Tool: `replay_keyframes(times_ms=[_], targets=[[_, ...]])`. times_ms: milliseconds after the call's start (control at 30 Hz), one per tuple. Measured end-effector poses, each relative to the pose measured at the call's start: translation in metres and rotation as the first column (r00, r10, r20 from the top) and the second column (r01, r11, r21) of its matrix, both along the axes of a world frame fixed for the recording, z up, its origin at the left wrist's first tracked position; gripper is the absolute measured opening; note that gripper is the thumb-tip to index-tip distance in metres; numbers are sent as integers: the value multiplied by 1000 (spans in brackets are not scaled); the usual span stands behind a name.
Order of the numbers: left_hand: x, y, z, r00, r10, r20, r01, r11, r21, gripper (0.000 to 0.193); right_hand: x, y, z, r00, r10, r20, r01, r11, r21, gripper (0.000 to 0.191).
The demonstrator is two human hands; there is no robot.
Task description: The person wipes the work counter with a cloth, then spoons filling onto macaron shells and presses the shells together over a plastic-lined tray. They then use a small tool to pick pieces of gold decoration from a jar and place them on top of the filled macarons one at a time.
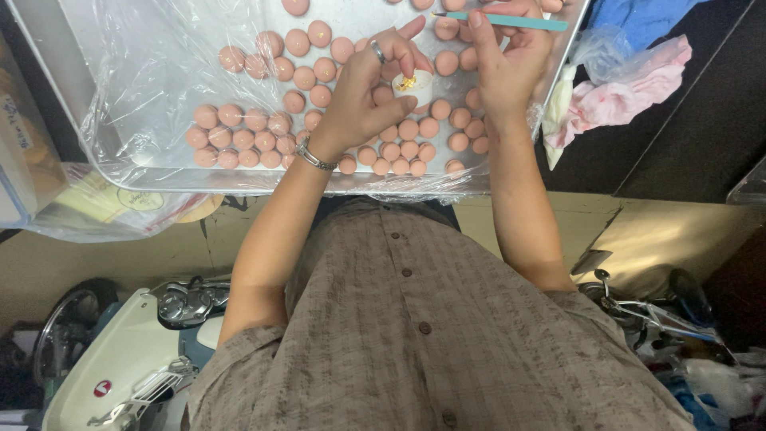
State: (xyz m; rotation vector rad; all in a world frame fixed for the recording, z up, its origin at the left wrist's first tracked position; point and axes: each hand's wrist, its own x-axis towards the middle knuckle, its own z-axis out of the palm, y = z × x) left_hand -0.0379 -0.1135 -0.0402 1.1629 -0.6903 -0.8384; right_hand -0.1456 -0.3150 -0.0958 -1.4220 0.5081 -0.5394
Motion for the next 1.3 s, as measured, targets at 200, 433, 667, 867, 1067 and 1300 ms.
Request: replay_keyframes(times_ms=[200, 433, 667, 867, 1067, 1300], targets=[[1, 0, -2, 987, 30, 156, -35, 999, 32, 26, 9, -4, -18, 996, -16, -92, 6, 994, -112, 13], [2, 2, -2, 983, 31, 182, -40, 998, 42, 25, 12, -4, -24, 998, 4, -68, -12, 994, -106, 11], [0, 0, -2, 982, 37, 187, -48, 998, 51, 23, 14, -3, -18, 994, 18, -106, -37, 983, -181, 7], [0, 1, -3, 977, 37, 212, -48, 998, 47, 23, 14, -1, -20, 996, 3, -90, -15, 990, -140, 12], [1, 0, 2, 973, 29, 228, -42, 998, 50, 25, 11, 0, -26, 1000, -9, 16, 10, 997, -81, 17], [1, 0, 7, 974, 18, 226, -35, 997, 73, 25, 11, -1, -26, 1000, -25, -14, 22, 987, -156, 14]])
